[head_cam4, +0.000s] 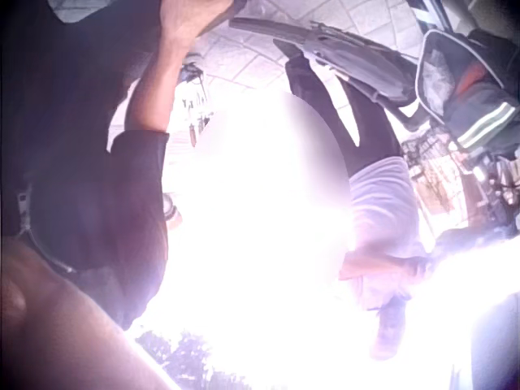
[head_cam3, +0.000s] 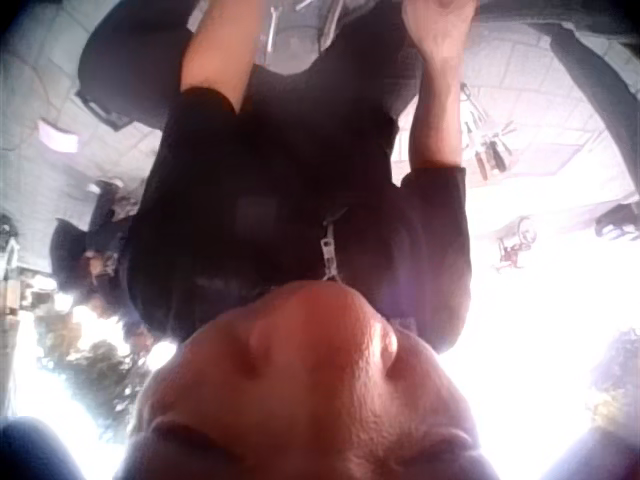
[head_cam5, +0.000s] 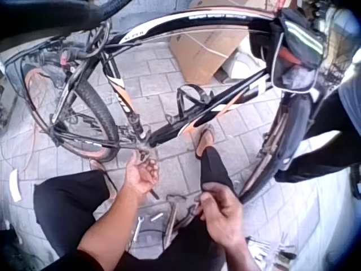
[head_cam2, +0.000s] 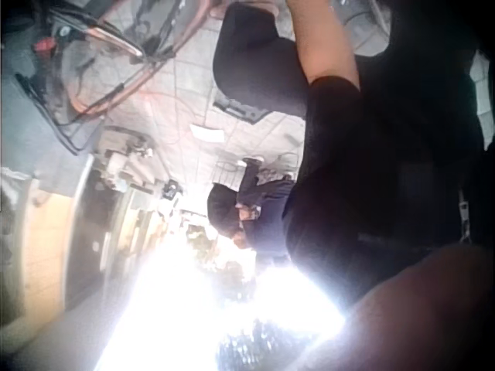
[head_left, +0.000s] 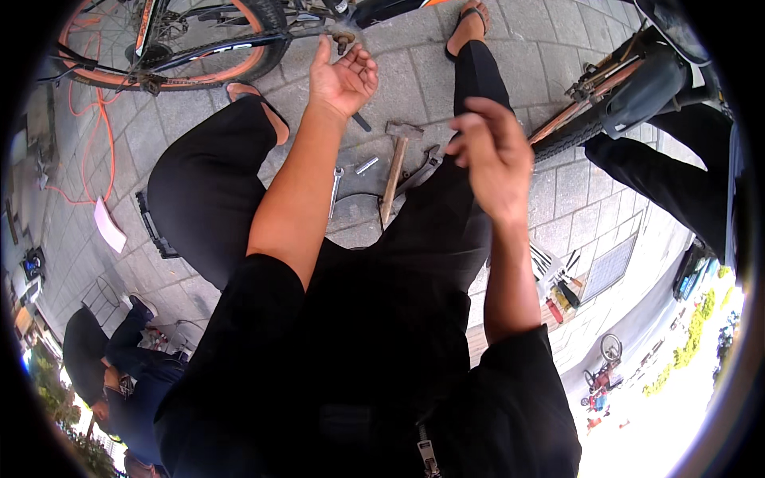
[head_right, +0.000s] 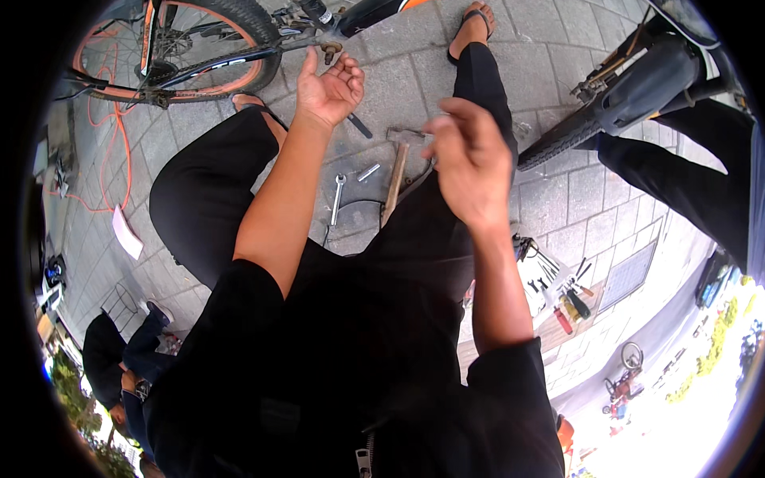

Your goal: The person uses a hammer and a metal punch to drive out a pin from the bicycle's bottom bracket. They then use a wrench to loosen and remove the bottom bracket cup. Finally, they use a socket tool to further disassemble the crankset area.

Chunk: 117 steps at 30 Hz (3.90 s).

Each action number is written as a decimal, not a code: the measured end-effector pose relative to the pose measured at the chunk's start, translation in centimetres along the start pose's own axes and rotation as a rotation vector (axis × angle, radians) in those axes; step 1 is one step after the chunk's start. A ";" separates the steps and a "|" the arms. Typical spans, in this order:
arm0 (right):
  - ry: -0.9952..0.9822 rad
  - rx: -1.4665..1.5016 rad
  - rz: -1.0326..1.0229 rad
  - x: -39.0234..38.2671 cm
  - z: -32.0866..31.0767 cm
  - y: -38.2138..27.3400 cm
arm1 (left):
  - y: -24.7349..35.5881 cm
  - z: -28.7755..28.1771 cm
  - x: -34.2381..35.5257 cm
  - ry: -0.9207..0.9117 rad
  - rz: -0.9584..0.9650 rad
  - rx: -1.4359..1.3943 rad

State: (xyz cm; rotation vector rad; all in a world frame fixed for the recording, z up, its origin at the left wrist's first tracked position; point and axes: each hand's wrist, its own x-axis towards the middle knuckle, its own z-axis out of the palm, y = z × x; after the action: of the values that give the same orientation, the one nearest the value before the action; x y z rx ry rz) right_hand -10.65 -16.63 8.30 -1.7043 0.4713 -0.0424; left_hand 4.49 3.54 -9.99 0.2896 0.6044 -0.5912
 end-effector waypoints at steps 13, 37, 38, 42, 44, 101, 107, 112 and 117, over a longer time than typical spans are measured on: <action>0.340 0.049 0.802 -9.0 -11.7 26.6 | 0.6 -7.0 -3.6 0.466 0.097 0.296; 0.062 -0.825 0.553 0.5 0.1 48.6 | -2.9 2.0 -10.5 0.442 0.139 0.961; 0.081 -0.763 0.537 0.3 -0.3 47.6 | -3.0 2.2 -10.8 0.455 0.151 0.993; 0.181 -0.363 0.346 0.2 -1.0 43.6 | -3.2 5.1 -13.1 0.345 0.231 1.159; 0.247 -0.137 0.237 -0.1 -2.9 40.9 | -1.8 7.6 -13.7 0.186 0.366 1.274; -0.798 -1.998 -0.641 17.0 16.6 -10.7 | 17.2 15.4 -21.4 -0.117 1.062 0.423; -0.767 -1.895 -0.751 18.4 14.3 -10.4 | 17.0 15.9 -20.9 -0.080 1.076 0.451; -0.806 -1.825 -0.760 19.1 13.7 -10.0 | 16.5 16.6 -20.5 -0.077 1.053 0.478; -0.808 -1.901 -0.775 19.0 14.4 -10.4 | 15.7 16.9 -20.1 -0.067 1.029 0.480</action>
State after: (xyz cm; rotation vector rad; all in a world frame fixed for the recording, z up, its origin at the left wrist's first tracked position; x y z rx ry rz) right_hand 13.79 -8.22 10.93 -3.3020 -1.2321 0.7205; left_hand 8.01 17.66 16.93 0.9523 0.1765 0.2668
